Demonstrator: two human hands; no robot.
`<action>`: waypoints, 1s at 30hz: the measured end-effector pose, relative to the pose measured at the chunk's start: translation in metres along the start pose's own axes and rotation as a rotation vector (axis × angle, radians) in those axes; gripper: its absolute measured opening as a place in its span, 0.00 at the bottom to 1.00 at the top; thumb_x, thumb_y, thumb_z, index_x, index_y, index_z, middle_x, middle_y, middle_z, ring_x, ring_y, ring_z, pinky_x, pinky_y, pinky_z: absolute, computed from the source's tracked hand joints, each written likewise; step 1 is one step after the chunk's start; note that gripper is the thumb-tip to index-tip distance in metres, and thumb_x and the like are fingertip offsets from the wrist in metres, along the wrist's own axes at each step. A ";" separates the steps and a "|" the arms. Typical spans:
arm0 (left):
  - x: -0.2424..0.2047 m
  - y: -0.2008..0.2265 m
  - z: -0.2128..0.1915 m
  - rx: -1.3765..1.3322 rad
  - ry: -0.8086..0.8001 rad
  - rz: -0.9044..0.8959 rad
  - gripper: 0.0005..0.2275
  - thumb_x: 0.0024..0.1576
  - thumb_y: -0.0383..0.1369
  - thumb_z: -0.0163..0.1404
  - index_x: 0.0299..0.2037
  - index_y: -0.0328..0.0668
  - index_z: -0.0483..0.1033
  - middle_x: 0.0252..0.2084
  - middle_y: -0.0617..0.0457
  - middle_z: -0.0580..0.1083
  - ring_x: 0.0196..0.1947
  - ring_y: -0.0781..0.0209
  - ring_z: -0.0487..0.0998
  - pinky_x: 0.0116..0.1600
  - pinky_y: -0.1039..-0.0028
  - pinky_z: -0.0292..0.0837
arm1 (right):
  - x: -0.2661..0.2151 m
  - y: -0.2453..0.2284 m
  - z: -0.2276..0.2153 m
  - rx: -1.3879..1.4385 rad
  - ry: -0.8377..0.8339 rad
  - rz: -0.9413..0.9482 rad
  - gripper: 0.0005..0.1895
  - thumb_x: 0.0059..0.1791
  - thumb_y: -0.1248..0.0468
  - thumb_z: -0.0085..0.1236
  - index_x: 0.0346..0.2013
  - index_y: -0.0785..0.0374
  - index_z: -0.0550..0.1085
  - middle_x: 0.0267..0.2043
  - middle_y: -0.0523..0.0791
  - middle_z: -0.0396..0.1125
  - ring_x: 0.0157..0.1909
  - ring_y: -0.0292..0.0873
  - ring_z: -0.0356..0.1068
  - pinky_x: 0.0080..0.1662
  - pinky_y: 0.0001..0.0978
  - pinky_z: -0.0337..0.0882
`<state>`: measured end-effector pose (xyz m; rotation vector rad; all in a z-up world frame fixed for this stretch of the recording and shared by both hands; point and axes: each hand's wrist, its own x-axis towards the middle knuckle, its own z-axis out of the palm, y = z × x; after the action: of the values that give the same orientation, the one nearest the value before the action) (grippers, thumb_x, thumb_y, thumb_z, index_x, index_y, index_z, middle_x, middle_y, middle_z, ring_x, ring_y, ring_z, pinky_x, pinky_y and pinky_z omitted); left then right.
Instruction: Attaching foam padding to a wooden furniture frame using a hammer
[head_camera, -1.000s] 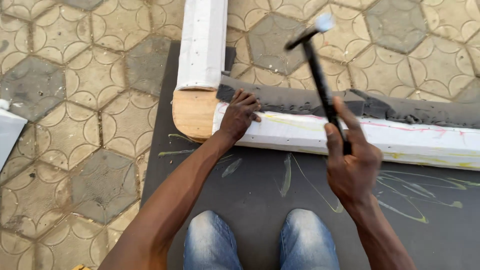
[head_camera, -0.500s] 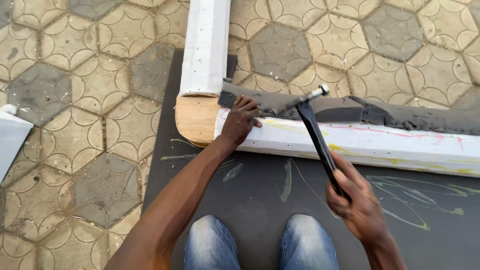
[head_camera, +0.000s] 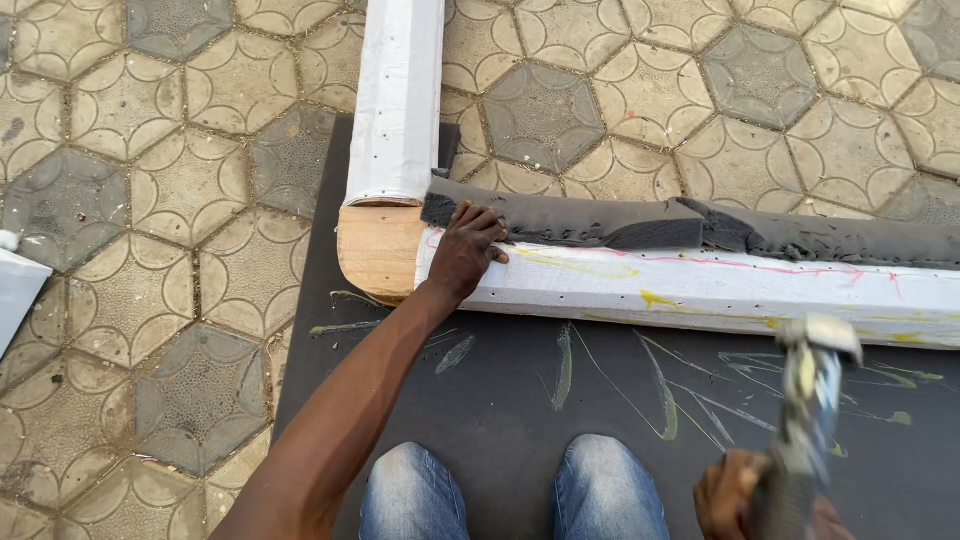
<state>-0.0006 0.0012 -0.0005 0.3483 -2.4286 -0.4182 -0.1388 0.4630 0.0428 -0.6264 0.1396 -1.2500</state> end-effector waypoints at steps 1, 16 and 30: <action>0.000 0.000 -0.001 -0.005 0.005 -0.003 0.13 0.48 0.36 0.59 0.40 0.36 0.82 0.50 0.53 0.76 0.55 0.54 0.71 0.73 0.59 0.54 | 0.006 0.003 0.029 -0.181 0.477 -0.448 0.15 0.52 0.69 0.58 0.52 0.67 0.70 0.43 0.59 0.66 0.38 0.49 0.70 0.35 0.37 0.72; -0.001 -0.011 0.003 0.049 0.084 0.103 0.09 0.51 0.39 0.61 0.35 0.46 0.81 0.38 0.55 0.75 0.53 0.55 0.74 0.71 0.62 0.57 | 0.226 -0.032 0.040 -1.908 1.313 -0.284 0.19 0.55 0.60 0.59 0.60 0.43 0.77 0.24 0.55 0.73 0.19 0.53 0.72 0.22 0.38 0.65; -0.002 -0.014 0.006 0.026 0.098 0.112 0.09 0.49 0.39 0.62 0.34 0.46 0.80 0.38 0.55 0.75 0.52 0.55 0.74 0.70 0.63 0.58 | 0.208 -0.020 -0.010 -1.824 1.184 -0.529 0.18 0.57 0.64 0.53 0.63 0.58 0.72 0.16 0.53 0.67 0.11 0.39 0.56 0.18 0.32 0.56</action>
<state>-0.0009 -0.0100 -0.0111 0.2373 -2.3463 -0.3134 -0.0912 0.2658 0.0934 -1.3633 2.4080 -1.6130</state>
